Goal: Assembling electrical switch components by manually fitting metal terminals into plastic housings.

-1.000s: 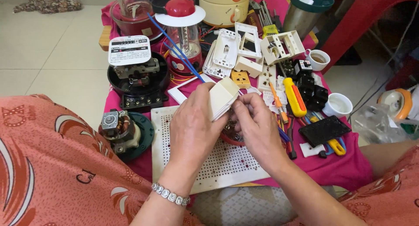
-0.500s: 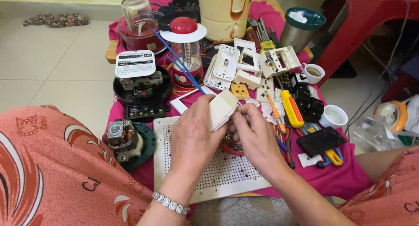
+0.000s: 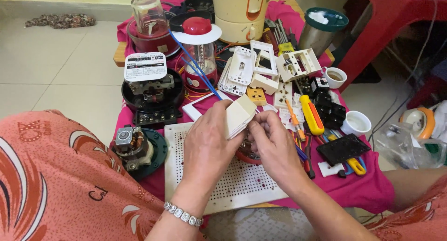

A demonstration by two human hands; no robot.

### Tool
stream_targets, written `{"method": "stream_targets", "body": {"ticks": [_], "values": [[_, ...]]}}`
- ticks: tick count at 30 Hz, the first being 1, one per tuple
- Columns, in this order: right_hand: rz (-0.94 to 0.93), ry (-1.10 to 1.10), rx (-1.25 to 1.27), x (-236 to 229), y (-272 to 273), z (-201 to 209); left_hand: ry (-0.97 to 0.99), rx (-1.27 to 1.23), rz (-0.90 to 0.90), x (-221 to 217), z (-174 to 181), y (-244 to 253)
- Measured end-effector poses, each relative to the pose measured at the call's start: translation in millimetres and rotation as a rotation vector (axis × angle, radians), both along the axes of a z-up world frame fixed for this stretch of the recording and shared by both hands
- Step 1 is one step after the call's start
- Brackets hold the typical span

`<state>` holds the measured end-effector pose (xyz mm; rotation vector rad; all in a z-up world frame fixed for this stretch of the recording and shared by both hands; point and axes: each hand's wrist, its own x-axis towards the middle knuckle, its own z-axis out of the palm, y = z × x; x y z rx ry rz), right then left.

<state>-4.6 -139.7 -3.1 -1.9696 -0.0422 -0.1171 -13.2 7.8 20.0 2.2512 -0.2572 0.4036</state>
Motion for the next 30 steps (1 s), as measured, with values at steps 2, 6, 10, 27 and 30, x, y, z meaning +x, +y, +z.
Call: {"method": "stream_targets", "body": {"ticks": [2, 6, 10, 27, 30], "values": [[-0.008, 0.002, 0.007, -2.9, -1.2, -2.6, -0.01, 0.01, -0.012, 0.2, -4.7, 0.7], [-0.018, -0.004, 0.011, -6.0, -1.5, -1.1, -0.018, 0.008, -0.018, -1.3, -1.0, -2.3], [-0.013, -0.027, 0.008, -4.6, -4.0, -6.9, -0.018, 0.005, -0.028, -1.2, -5.3, -3.0], [-0.015, -0.046, 0.03, 3.5, -2.1, -12.1, 0.007, -0.023, 0.005, 9.6, -17.5, -3.4], [-0.014, -0.042, 0.037, 4.1, -1.5, -11.7, 0.013, -0.018, 0.008, 9.9, -17.3, -3.4]]}}
